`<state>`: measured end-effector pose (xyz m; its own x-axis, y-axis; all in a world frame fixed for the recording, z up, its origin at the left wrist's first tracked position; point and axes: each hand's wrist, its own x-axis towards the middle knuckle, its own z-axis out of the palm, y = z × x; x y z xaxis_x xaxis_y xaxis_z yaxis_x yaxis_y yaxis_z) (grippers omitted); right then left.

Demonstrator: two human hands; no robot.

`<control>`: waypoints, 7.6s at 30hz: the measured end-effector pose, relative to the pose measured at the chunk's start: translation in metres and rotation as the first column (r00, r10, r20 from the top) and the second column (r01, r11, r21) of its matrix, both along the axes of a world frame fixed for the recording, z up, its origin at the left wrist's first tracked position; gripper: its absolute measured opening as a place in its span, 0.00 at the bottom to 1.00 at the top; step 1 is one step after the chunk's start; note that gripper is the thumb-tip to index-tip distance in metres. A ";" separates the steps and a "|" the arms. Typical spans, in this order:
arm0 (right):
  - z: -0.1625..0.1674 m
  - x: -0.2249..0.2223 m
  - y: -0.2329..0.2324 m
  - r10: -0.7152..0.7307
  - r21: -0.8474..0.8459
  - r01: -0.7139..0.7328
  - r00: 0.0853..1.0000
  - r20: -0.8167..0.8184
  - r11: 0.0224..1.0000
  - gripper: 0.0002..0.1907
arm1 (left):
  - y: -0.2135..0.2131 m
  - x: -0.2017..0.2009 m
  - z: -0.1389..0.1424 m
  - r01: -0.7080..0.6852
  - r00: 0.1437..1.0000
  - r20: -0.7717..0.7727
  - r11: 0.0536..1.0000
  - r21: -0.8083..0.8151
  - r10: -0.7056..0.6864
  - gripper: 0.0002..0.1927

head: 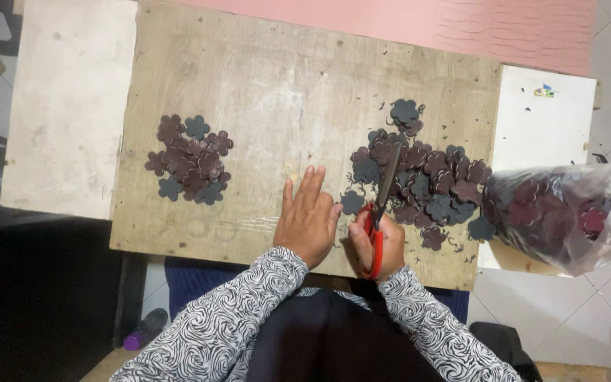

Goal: The person sits at a workbench and uses red-handled scissors to trim excess material from the edges of dark flower-shaped fabric pieces, one piece at a time. They place each trimmed piece onto a growing pile on the board and set trimmed scraps aside, occasionally reaching for a new piece from the pile.

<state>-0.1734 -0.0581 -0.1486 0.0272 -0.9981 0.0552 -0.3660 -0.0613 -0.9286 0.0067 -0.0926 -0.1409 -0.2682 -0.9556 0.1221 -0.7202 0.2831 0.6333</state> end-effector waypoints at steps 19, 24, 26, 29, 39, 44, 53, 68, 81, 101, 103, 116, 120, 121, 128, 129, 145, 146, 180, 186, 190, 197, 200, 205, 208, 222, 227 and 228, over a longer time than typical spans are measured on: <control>0.036 0.001 -0.041 0.029 0.003 -0.029 0.998 -0.056 1.000 0.11 | -0.045 -0.009 0.032 0.022 0.997 0.070 0.984 0.176 -0.035 0.13; 0.043 0.001 -0.049 0.051 -0.047 -0.057 0.992 -0.113 0.997 0.10 | -0.051 -0.010 0.031 0.011 0.998 0.064 0.984 0.179 -0.022 0.13; 0.044 0.002 -0.048 0.050 -0.085 -0.056 0.996 -0.071 0.995 0.10 | -0.050 -0.009 0.029 0.010 0.998 0.063 0.981 0.193 -0.023 0.13; 0.046 0.002 -0.049 0.060 -0.032 -0.062 0.996 -0.062 0.998 0.11 | -0.048 -0.009 0.028 0.013 0.996 0.078 0.976 0.215 -0.030 0.13; 0.033 0.005 -0.051 0.029 -0.068 -0.033 0.997 -0.066 0.997 0.10 | -0.055 -0.009 0.025 0.023 0.996 0.078 0.982 0.185 -0.038 0.13; 0.008 -0.004 -0.032 0.032 -0.077 -0.036 0.998 -0.044 0.996 0.10 | -0.037 -0.009 0.013 0.031 0.997 0.059 0.983 0.181 -0.043 0.13; -0.006 -0.003 0.002 -0.048 -0.008 0.048 0.999 0.000 0.999 0.10 | -0.001 -0.011 -0.002 -0.025 0.999 0.035 1.000 0.015 0.025 0.12; 0.002 -0.006 0.029 -0.008 -0.091 0.011 0.999 0.034 0.996 0.12 | 0.039 -0.019 0.013 -0.058 0.995 0.074 0.998 -0.033 0.061 0.12; 0.007 -0.004 0.030 -0.087 -0.095 0.090 0.996 0.032 0.991 0.12 | 0.039 -0.023 0.014 -0.104 0.995 -0.009 0.988 -0.115 0.104 0.11; 0.015 0.003 0.035 -0.084 -0.139 0.078 0.996 -0.036 0.987 0.11 | 0.047 -0.014 0.022 -0.124 0.992 -0.034 0.987 -0.100 0.122 0.13; 0.014 0.004 0.033 -0.082 -0.115 0.081 0.997 -0.003 0.990 0.11 | 0.046 -0.014 0.022 -0.127 0.991 -0.060 0.987 -0.101 0.121 0.12; 0.028 -0.002 0.063 -0.094 -0.044 0.112 0.953 0.289 0.993 0.09 | 0.085 -0.008 0.036 -0.255 0.819 -0.511 0.963 0.083 0.261 0.09; 0.061 -0.007 0.089 -0.116 0.136 0.046 0.810 0.575 0.990 0.10 | 0.117 -0.002 0.078 -0.137 0.727 -0.659 0.981 0.134 0.192 0.07; 0.073 -0.010 0.096 -0.037 0.054 0.007 0.823 0.567 0.999 0.10 | 0.124 -0.001 0.091 -0.101 0.740 -0.656 0.989 0.108 0.148 0.07; 0.147 -0.001 0.130 -0.079 0.072 0.046 0.823 0.563 0.996 0.12 | 0.148 -0.005 0.149 0.270 0.366 -0.916 0.923 0.274 0.165 0.10; 0.154 0.001 0.132 -0.080 0.066 0.052 0.829 0.553 0.996 0.11 | 0.152 -0.003 0.153 0.310 0.336 -0.922 0.902 0.300 0.191 0.08; 0.189 0.012 0.161 -0.026 0.044 0.006 0.874 0.485 0.999 0.11 | 0.186 0.014 0.172 0.274 0.244 -0.929 0.900 0.340 0.277 0.04; 0.187 0.013 0.160 -0.016 0.049 -0.008 0.879 0.477 0.999 0.12 | 0.184 0.015 0.173 0.295 0.228 -0.936 0.898 0.327 0.266 0.04; 0.166 0.024 0.175 0.430 0.168 -0.528 0.806 0.406 0.832 0.49 | 0.179 0.034 0.170 0.358 0.015 -0.865 0.805 0.473 0.502 0.07; 0.161 0.024 0.170 0.469 0.157 -0.571 0.777 0.420 0.806 0.54 | 0.177 0.031 0.174 0.373 0.041 -0.865 0.796 0.477 0.500 0.07; 0.159 0.023 0.169 0.464 0.179 -0.576 0.776 0.428 0.798 0.56 | 0.176 0.031 0.174 0.375 0.073 -0.856 0.781 0.499 0.512 0.07; 0.165 0.023 0.164 0.504 0.141 -0.561 0.810 0.300 0.816 0.55 | 0.177 0.028 0.170 0.296 0.063 -0.879 0.832 0.469 0.472 0.06; 0.166 0.024 0.164 0.489 0.161 -0.554 0.813 0.316 0.817 0.57 | 0.176 0.027 0.168 0.294 0.073 -0.870 0.823 0.486 0.488 0.06; 0.163 0.025 0.163 0.490 0.150 -0.541 0.827 0.277 0.828 0.56 | 0.177 0.026 0.167 0.288 0.065 -0.879 0.834 0.470 0.473 0.06; 0.161 0.025 0.164 0.481 0.170 -0.529 0.838 0.258 0.831 0.52 | 0.177 0.026 0.167 0.263 0.085 -0.887 0.848 0.460 0.455 0.06; 0.153 0.030 0.168 0.351 0.282 -0.497 0.828 0.438 0.821 0.49 | 0.175 0.028 0.170 0.303 0.093 -0.880 0.829 0.471 0.466 0.06; 0.149 0.028 0.170 0.321 0.317 -0.509 0.810 0.491 0.800 0.47 | 0.174 0.028 0.167 0.253 0.112 -0.890 0.854 0.455 0.442 0.06; 0.148 0.028 0.171 0.315 0.320 -0.511 0.806 0.502 0.798 0.47 | 0.174 0.029 0.166 0.256 0.109 -0.887 0.849 0.462 0.450 0.06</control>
<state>-0.1452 0.1125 -0.0007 0.5152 -0.8164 -0.2609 0.0154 0.3132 -0.9496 0.0353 0.0816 0.0255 -0.1563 -0.9659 -0.2064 0.6026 -0.2588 0.7549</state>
